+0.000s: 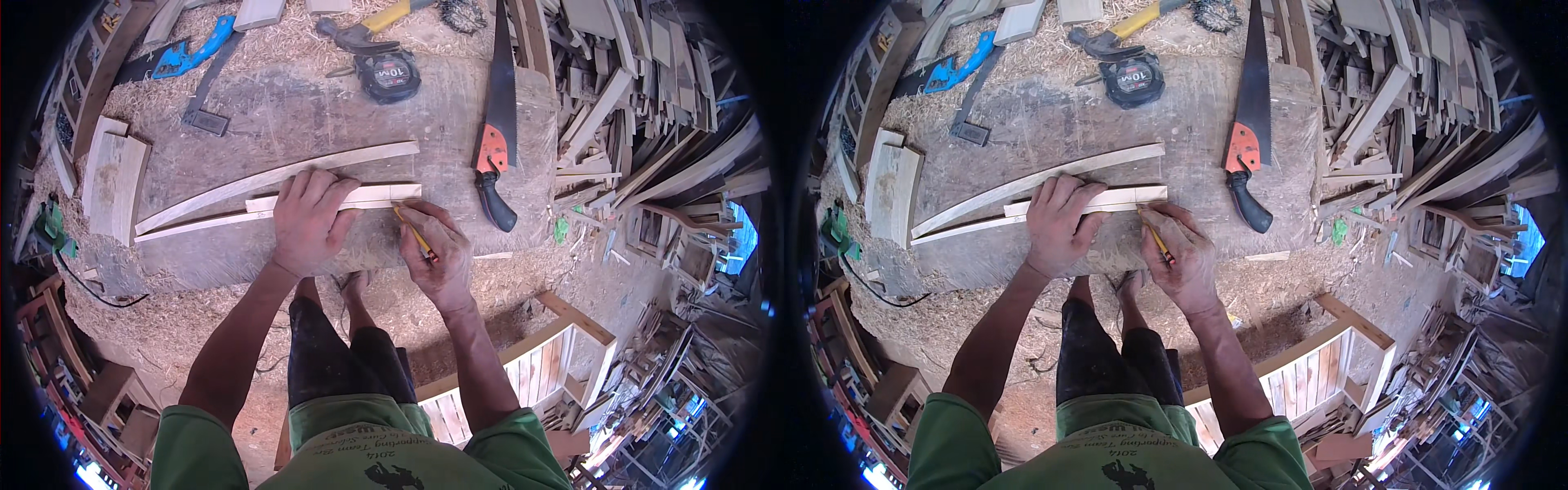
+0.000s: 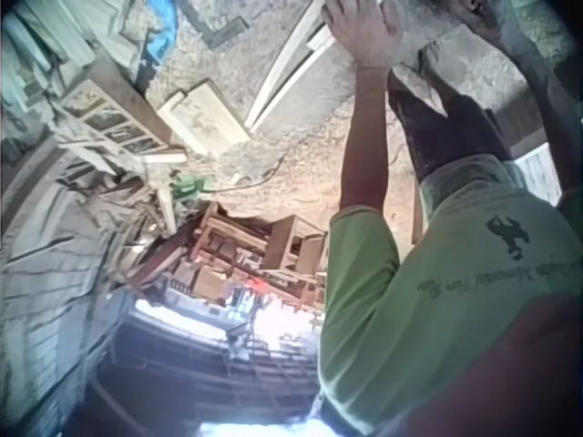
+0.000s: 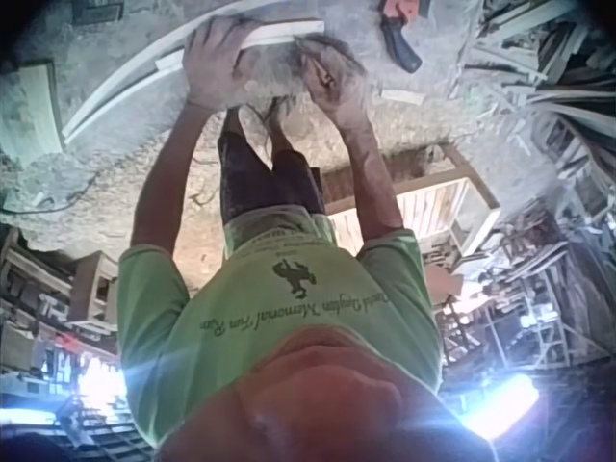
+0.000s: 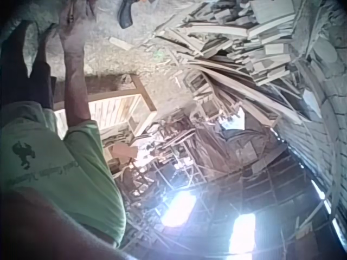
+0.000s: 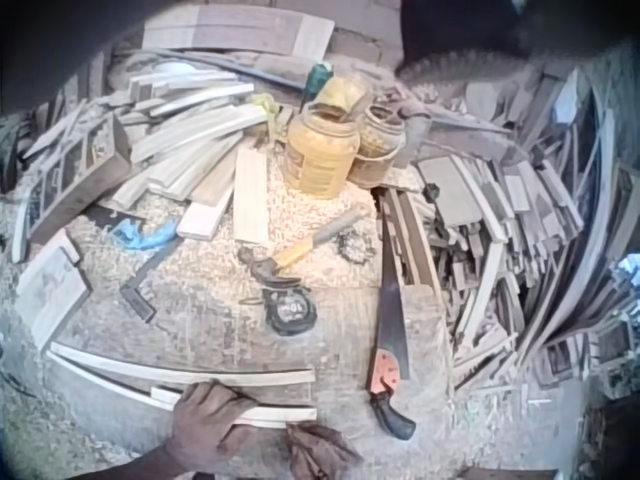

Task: The person measures and marks wooden slats with a pencil and square, then hammers nails into the wood to assemble a wooden frame. The person uses a hammer and nails to join the pieces together on a workbench.

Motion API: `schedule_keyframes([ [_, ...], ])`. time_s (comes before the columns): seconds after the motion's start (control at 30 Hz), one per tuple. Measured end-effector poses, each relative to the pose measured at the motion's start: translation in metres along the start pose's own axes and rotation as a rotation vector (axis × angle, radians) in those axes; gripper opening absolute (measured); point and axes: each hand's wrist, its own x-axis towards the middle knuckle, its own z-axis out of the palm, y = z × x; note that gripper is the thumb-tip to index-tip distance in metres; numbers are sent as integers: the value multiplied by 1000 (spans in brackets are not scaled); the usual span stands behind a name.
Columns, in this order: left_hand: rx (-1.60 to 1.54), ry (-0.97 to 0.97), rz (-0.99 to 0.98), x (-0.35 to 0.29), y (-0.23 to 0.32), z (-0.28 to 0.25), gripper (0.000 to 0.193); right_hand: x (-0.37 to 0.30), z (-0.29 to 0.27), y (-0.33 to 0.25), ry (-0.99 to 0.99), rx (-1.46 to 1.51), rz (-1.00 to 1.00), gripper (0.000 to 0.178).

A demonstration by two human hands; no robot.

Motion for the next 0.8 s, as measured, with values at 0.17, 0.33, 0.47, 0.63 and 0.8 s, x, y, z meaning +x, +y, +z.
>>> schedule_keyframes([
  [0.17, -6, -20, -19, -1, 0, 2, 45, 0, 1, 1, 7, -34, -38, 31],
  [0.33, -6, -17, -17, -3, -1, 3, 46, 1, 2, -3, 5, -59, -49, 29],
  [0.47, -3, 9, -2, 0, 1, 0, 46, 2, 2, -5, 11, -60, -40, 29],
  [0.63, -13, -29, -32, -3, 1, 0, 46, 1, 3, -9, 18, -49, 6, 29],
  [0.8, -18, -54, -23, 0, 2, -5, 48, 3, 1, -14, 15, -55, 11, 30],
])
